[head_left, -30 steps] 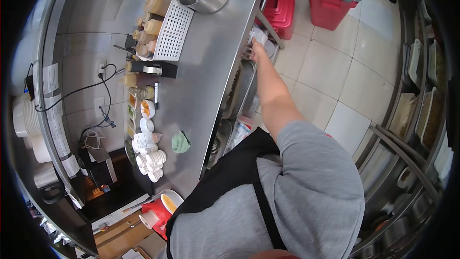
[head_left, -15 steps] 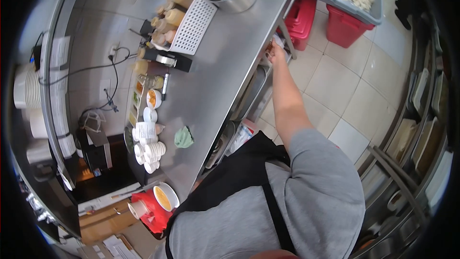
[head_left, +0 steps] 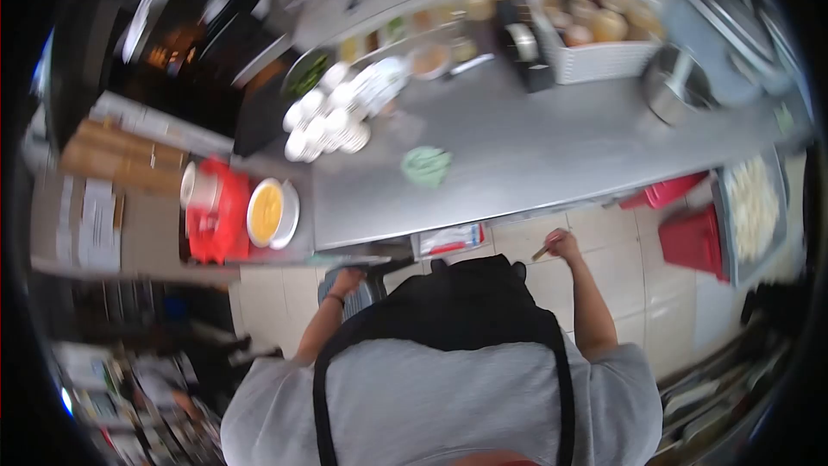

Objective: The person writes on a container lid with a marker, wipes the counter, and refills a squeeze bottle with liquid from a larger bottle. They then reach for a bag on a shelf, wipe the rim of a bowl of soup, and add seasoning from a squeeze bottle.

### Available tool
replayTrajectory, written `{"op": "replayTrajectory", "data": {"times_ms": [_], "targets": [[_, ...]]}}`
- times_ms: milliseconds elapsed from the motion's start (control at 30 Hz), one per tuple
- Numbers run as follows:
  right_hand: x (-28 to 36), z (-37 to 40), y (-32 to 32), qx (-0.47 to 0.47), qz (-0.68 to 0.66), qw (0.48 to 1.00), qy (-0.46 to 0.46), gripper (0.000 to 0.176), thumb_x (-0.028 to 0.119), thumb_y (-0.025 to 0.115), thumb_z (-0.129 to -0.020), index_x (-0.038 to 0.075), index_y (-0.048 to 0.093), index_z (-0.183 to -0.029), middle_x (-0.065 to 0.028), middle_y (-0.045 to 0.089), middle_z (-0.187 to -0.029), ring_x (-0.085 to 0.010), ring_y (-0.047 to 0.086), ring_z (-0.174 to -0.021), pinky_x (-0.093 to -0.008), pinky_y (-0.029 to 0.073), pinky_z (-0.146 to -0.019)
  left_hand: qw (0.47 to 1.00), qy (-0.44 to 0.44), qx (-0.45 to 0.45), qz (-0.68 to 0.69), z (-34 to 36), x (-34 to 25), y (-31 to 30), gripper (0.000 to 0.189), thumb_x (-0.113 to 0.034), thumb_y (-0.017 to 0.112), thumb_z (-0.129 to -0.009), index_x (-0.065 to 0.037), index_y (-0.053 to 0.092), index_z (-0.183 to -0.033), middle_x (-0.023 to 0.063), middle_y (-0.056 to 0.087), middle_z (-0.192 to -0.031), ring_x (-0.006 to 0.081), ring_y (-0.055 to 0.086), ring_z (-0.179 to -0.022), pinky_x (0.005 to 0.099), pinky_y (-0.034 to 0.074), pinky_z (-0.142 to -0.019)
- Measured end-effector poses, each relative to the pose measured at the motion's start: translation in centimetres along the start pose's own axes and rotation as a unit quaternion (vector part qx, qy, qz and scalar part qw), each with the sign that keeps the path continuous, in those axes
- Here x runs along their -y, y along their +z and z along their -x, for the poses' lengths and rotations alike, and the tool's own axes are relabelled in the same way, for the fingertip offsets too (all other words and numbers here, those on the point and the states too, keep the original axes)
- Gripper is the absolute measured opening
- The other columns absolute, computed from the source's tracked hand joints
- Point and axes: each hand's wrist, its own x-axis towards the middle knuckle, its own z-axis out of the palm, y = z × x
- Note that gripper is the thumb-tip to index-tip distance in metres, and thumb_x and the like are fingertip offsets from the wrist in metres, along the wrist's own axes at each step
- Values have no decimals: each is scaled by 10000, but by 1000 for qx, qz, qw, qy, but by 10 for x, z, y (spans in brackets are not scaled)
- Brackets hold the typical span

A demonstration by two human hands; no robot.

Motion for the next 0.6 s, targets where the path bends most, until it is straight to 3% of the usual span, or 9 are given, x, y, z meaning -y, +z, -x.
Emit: {"op": "replayTrajectory", "data": {"times_ms": [33, 67, 100, 133, 267, 333, 467, 533, 600], "targets": [[34, 11, 33, 53, -1, 999, -6, 63, -19, 647, -712, 16, 597, -729, -45, 591, -615, -95, 567, -571, -235, 455, -499, 997, -23, -54, 47, 1, 18, -2, 220, -330, 566, -766, -151, 674, -833, 115, 633, -680, 256, 633, -671, 370, 496, -620], [70, 19, 65, 105, 52, 991, -57, 57, -24, 637, -723, 9, 595, -739, -45, 596, -627, -91, 570, -585, -225, 456, -521, 988, -67, -88, 105, -14, 57, 6, 248, -328, 558, -774, -105, 656, -730, 114, 606, -594, 233, 616, -563, 352, 479, -519], [107, 26, 93, 155, 101, 977, -110, 50, -29, 628, -734, 2, 592, -749, -45, 602, -638, -88, 574, -599, -214, 458, -543, 936, -147, -111, 299, -4, 58, -6, 281, -289, 548, -787, -58, 606, -636, 96, 572, -543, 207, 568, -457, 340, 432, -422], [151, 35, 120, 194, 70, 971, -119, 49, -29, 623, -743, -3, 593, -771, -45, 605, -649, -87, 573, -603, -214, 456, -546, 912, -176, -160, 334, 0, 63, -18, 269, -247, 556, -784, -40, 575, -613, 80, 549, -527, 174, 515, -395, 316, 384, -362], [284, 32, 224, 252, 12, 946, -203, 96, -9, 617, -767, -16, 601, -862, -39, 616, -693, -91, 578, -619, -218, 462, -564, 709, -144, -314, 615, 3, 114, -68, 202, -190, 593, -816, -13, 535, -738, 77, 539, -599, 155, 510, -445, 260, 404, -380], [325, 9, 281, 254, 22, 939, -231, 120, 14, 625, -768, -22, 608, -882, -54, 629, -716, -91, 590, -628, -218, 470, -564, 684, -159, -370, 608, 6, 126, -100, 178, -162, 536, -850, 13, 541, -879, 83, 558, -671, 159, 569, -568, 248, 492, -502], [379, -56, 406, 255, 35, 948, -189, 139, 106, 658, -761, -8, 621, -832, -64, 628, -658, -112, 612, -576, -223, 467, -501, 642, -143, -367, 658, 8, 127, -141, 210, -134, 517, -861, 49, 502, -962, 128, 590, -754, 208, 614, -641, 289, 549, -602], [394, -94, 464, 237, 51, 956, -162, 144, 113, 652, -771, -20, 617, -812, -82, 623, -659, -137, 613, -548, -233, 481, -471, 581, -111, -296, 750, -3, 127, -150, 168, -90, 486, -864, 47, 440, -951, 164, 581, -793, 268, 629, -676, 330, 561, -626], [407, -117, 512, 222, 72, 962, -141, 147, 105, 643, -782, -36, 612, -809, -102, 623, -684, -152, 615, -548, -241, 501, -468, 566, -94, -274, 772, -18, 131, -151, 154, -70, 467, -865, 45, 424, -959, 171, 573, -813, 276, 627, -683, 338, 562, -644]]}}
